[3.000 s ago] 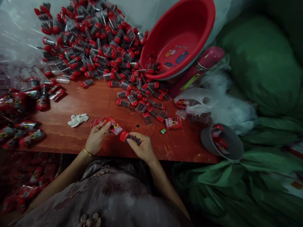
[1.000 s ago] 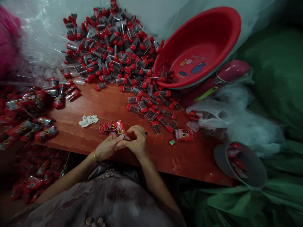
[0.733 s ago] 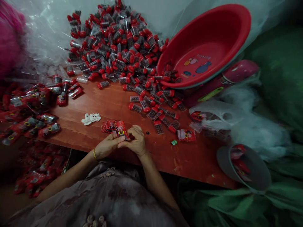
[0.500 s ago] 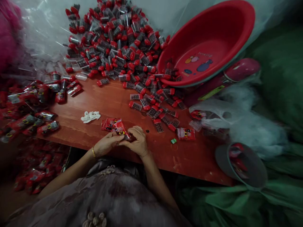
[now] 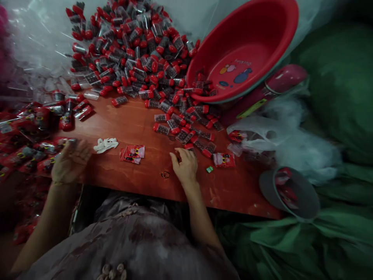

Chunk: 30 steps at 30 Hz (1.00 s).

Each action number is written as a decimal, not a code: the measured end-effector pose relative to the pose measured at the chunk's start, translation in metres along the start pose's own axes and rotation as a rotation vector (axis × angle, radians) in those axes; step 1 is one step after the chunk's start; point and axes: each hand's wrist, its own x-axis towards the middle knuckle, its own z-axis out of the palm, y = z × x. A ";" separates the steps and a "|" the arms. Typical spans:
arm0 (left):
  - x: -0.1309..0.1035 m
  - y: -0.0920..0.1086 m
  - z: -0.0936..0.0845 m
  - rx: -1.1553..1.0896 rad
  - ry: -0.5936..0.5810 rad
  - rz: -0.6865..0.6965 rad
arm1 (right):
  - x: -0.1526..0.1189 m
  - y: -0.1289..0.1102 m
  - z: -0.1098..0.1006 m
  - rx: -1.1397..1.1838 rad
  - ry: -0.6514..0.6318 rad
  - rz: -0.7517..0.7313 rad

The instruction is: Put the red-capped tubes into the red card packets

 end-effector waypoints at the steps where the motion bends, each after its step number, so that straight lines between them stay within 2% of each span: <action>1: 0.007 0.008 -0.005 -0.048 0.071 0.031 | -0.001 0.004 0.000 -0.022 -0.004 0.011; 2: 0.010 0.013 -0.008 -0.070 0.090 0.032 | -0.001 0.004 0.002 -0.020 -0.016 0.008; 4: 0.009 0.009 -0.005 -0.066 0.066 -0.005 | 0.001 -0.009 0.009 0.027 -0.075 -0.041; 7: -0.007 -0.020 0.012 0.048 -0.013 -0.021 | 0.008 -0.044 0.029 0.059 -0.227 -0.154; 9: -0.020 -0.045 0.024 0.200 -0.087 0.103 | 0.015 -0.065 0.044 0.014 -0.322 -0.195; 12: -0.032 -0.072 0.029 0.462 -0.169 0.395 | 0.021 -0.077 0.063 -0.037 -0.400 -0.192; 16: -0.033 -0.083 0.020 0.835 -0.271 0.646 | 0.019 -0.073 0.072 -0.002 -0.347 -0.177; 19: -0.031 -0.079 0.017 1.029 -0.226 0.808 | 0.016 -0.069 0.070 0.060 -0.280 -0.162; 22: -0.030 -0.075 0.022 1.197 -0.175 0.922 | 0.015 -0.069 0.067 0.137 -0.200 -0.106; 26: -0.028 -0.075 0.037 1.327 -0.283 0.952 | 0.017 -0.072 0.062 0.346 -0.078 0.016; 28: -0.025 -0.076 0.046 1.288 -0.383 0.921 | 0.019 -0.073 0.059 0.479 -0.039 0.079; 30: -0.022 -0.078 0.054 1.178 -0.475 0.820 | 0.021 -0.073 0.056 0.572 -0.029 0.132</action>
